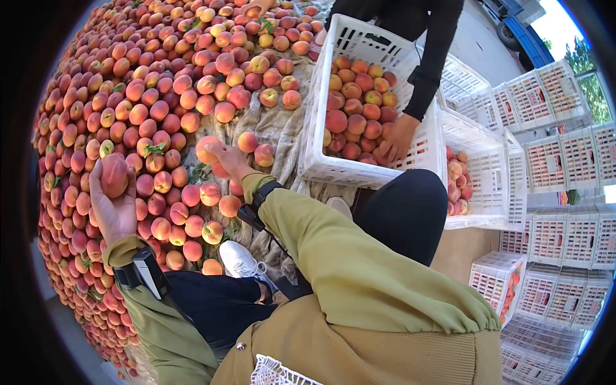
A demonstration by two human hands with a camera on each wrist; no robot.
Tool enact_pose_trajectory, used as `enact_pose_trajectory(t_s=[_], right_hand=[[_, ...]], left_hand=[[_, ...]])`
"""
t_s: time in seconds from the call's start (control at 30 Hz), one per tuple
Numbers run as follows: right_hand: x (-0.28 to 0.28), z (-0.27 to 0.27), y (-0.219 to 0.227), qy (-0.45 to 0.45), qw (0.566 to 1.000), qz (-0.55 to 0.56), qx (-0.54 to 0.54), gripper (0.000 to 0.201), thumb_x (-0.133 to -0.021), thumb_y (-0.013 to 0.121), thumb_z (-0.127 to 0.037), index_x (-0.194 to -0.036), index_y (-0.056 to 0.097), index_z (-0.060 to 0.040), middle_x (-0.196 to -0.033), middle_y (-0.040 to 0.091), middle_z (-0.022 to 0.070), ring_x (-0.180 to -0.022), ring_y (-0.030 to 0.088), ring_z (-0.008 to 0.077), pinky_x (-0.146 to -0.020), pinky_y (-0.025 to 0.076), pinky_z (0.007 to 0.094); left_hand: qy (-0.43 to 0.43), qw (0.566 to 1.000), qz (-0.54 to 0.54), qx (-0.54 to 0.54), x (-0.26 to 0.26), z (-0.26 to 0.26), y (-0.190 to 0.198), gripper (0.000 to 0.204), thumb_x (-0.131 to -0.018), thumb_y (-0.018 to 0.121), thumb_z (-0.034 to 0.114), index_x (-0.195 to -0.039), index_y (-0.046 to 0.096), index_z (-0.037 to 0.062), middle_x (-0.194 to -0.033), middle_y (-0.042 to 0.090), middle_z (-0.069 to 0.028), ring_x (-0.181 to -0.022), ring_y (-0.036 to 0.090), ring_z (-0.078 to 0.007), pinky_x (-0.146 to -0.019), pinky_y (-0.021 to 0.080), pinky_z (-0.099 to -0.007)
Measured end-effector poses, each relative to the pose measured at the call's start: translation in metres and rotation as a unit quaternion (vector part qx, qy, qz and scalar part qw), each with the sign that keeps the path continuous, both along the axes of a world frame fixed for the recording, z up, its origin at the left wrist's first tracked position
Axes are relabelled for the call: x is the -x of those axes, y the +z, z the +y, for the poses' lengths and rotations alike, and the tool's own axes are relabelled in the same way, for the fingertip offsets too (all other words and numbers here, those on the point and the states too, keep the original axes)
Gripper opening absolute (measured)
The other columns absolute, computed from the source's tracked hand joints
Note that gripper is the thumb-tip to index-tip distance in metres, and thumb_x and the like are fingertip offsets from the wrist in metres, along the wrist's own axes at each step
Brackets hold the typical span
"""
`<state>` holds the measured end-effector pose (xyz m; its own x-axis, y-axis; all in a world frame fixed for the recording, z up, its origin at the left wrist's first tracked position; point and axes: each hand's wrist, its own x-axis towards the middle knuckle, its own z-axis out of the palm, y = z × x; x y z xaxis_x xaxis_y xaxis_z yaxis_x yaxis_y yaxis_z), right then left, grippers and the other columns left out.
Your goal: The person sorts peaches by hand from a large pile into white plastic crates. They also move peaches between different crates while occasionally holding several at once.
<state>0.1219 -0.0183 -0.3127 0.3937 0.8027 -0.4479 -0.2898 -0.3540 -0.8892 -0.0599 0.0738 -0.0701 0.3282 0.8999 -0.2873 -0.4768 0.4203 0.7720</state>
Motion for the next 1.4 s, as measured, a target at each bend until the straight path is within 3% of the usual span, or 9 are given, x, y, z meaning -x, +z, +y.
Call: enact_pose_trajectory(t_s=[0.07, 0.17, 0.3, 0.53, 0.8, 0.97, 1.03, 1.2, 1.4], right_hand=[[0.011, -0.015, 0.054, -0.102, 0.916, 0.357, -0.153, 0.075, -0.072, 0.057, -0.061, -0.124, 0.045, -0.0084, -0.123, 0.042, 0.0111, -0.112, 0.044, 0.0293, -0.082, 0.044, 0.0545], [0.014, -0.046, 0.122, -0.056, 0.797, 0.513, -0.313, 0.067, -0.078, 0.045, -0.062, -0.124, 0.043, -0.0132, -0.122, 0.045, 0.0088, -0.112, 0.046, 0.0301, -0.088, 0.037, 0.0619], [0.0, -0.069, 0.175, -0.023, 0.732, 0.554, -0.395, 0.068, -0.08, 0.04, -0.063, -0.123, 0.043, -0.0115, -0.121, 0.046, 0.0093, -0.113, 0.045, 0.0314, -0.092, 0.035, 0.0593], [-0.074, -0.144, 0.257, -0.028, 0.868, 0.376, -0.324, 0.072, -0.08, 0.037, -0.065, -0.127, 0.041, -0.0108, -0.127, 0.045, 0.0114, -0.118, 0.043, 0.0336, -0.095, 0.031, 0.0615], [-0.157, -0.222, 0.221, -0.18, 0.961, 0.179, -0.106, 0.072, -0.077, 0.047, -0.063, -0.127, 0.042, -0.0106, -0.129, 0.043, 0.0117, -0.118, 0.042, 0.0322, -0.089, 0.03, 0.0662], [-0.179, -0.24, 0.177, -0.232, 0.952, 0.196, 0.031, 0.067, -0.073, 0.055, -0.063, -0.121, 0.045, -0.017, -0.118, 0.048, 0.009, -0.106, 0.048, 0.0299, -0.083, 0.035, 0.0607], [-0.186, -0.241, 0.154, -0.261, 0.935, 0.223, 0.094, 0.082, -0.07, 0.058, -0.062, -0.132, 0.036, -0.0131, -0.136, 0.032, 0.0124, -0.12, 0.035, 0.0346, -0.087, 0.03, 0.0656], [-0.179, -0.242, 0.139, -0.29, 0.928, 0.148, 0.179, 0.082, -0.071, 0.06, -0.059, -0.134, 0.034, -0.0141, -0.138, 0.03, 0.0122, -0.124, 0.03, 0.0357, -0.089, 0.029, 0.067], [-0.181, -0.244, 0.113, -0.26, 0.917, 0.12, 0.279, 0.065, -0.081, 0.055, -0.052, -0.126, 0.039, -0.0073, -0.129, 0.041, 0.0159, -0.115, 0.044, 0.0339, -0.096, 0.03, 0.06]], left_hand=[[-0.015, 1.0, 0.004, 0.012, -0.004, 0.003, 0.0, 0.034, -0.085, 0.06, 0.02, -0.113, 0.049, 0.0045, -0.108, 0.054, -0.0087, -0.099, 0.055, -0.0209, -0.082, 0.052, -0.0356], [-0.056, 0.998, 0.0, 0.019, -0.019, -0.008, 0.003, 0.035, -0.085, 0.061, 0.021, -0.113, 0.049, 0.0046, -0.107, 0.055, -0.0087, -0.097, 0.055, -0.0209, -0.081, 0.052, -0.0353], [-0.114, 0.993, 0.004, -0.01, -0.032, -0.022, 0.003, 0.034, -0.084, 0.061, 0.024, -0.11, 0.049, 0.0043, -0.104, 0.056, -0.0092, -0.093, 0.057, -0.0215, -0.078, 0.053, -0.0345], [-0.131, 0.991, -0.001, -0.004, -0.043, -0.04, 0.014, 0.033, -0.085, 0.059, 0.027, -0.108, 0.05, 0.0061, -0.101, 0.057, -0.0071, -0.09, 0.058, -0.0189, -0.072, 0.054, -0.0326], [-0.109, 0.994, 0.028, 0.0, -0.03, -0.029, 0.004, 0.039, -0.083, 0.062, 0.024, -0.113, 0.046, 0.0045, -0.106, 0.054, -0.0097, -0.094, 0.056, -0.0216, -0.078, 0.054, -0.0364], [-0.088, 0.995, 0.044, -0.016, -0.032, -0.027, 0.001, 0.036, -0.085, 0.059, 0.026, -0.109, 0.048, 0.0009, -0.102, 0.056, -0.0113, -0.091, 0.057, -0.0231, -0.077, 0.054, -0.0348], [-0.108, 0.994, 0.03, 0.006, -0.029, -0.023, 0.001, 0.042, -0.084, 0.062, 0.023, -0.117, 0.043, 0.0072, -0.112, 0.05, -0.0095, -0.099, 0.054, -0.0223, -0.081, 0.053, -0.037], [-0.102, 0.994, 0.045, -0.01, -0.039, -0.031, 0.002, 0.036, -0.086, 0.058, 0.026, -0.11, 0.048, 0.0005, -0.105, 0.056, -0.0107, -0.091, 0.057, -0.0218, -0.078, 0.054, -0.0342], [-0.099, 0.993, 0.056, -0.018, -0.048, -0.034, 0.002, 0.032, -0.086, 0.057, 0.025, -0.107, 0.049, 0.0029, -0.102, 0.055, -0.0082, -0.091, 0.056, -0.0213, -0.077, 0.053, -0.0333]])
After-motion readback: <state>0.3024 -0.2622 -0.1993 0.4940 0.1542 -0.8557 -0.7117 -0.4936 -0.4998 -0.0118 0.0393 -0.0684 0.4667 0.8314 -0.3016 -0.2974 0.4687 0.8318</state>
